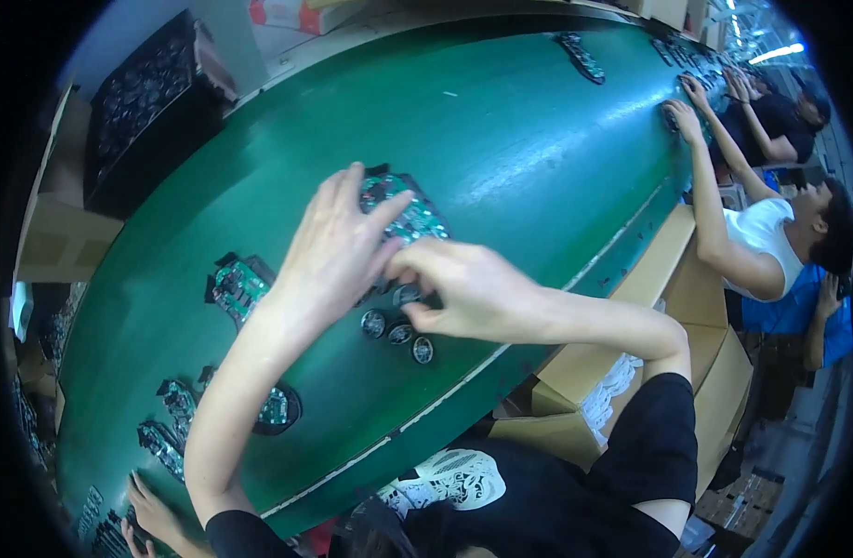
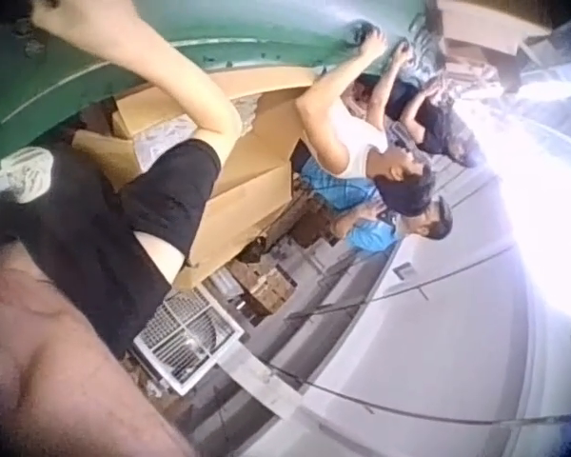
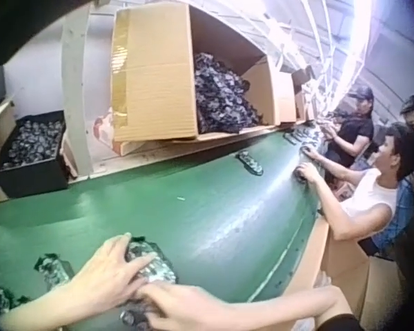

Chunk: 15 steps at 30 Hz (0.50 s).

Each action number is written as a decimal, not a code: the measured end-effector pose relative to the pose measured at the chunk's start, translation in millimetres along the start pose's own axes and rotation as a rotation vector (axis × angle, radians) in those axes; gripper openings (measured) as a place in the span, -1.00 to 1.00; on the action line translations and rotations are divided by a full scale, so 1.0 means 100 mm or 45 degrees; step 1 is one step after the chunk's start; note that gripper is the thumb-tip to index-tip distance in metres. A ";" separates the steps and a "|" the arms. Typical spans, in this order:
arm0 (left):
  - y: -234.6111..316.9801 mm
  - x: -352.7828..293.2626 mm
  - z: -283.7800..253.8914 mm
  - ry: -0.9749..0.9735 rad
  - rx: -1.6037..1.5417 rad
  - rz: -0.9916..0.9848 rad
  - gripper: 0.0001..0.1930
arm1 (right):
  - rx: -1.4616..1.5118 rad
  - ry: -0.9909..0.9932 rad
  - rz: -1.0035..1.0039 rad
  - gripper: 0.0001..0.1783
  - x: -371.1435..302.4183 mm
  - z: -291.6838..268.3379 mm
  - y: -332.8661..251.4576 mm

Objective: The person assembles computer mice along a conveyor belt by installing scroll wheels onto circuit board bases and unpacking plastic mouse covers from plastic bags by hand.

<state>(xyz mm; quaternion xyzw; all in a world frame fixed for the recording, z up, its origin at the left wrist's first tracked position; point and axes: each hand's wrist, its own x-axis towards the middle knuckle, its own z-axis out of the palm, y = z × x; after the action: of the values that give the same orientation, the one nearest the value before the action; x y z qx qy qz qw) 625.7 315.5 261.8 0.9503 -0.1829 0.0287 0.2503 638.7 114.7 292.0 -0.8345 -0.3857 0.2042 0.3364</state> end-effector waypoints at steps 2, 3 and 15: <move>0.06 -0.01 0.03 -0.050 -0.019 0.047 -0.51 | 0.081 0.080 -0.009 -0.55 -0.03 -0.31 0.03; 0.13 -0.04 0.00 -0.052 -0.046 0.071 -0.50 | 0.131 0.085 0.038 -0.53 -0.07 -0.47 0.09; 0.48 -0.43 0.09 -0.153 0.073 -0.036 -0.36 | 0.301 0.050 -0.080 -0.66 0.22 -0.49 0.45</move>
<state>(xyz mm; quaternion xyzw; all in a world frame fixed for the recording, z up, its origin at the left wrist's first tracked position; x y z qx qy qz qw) 568.1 286.8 269.5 0.9595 -0.1832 -0.0269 0.2121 704.7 90.5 292.1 -0.7804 -0.3781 0.2213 0.4461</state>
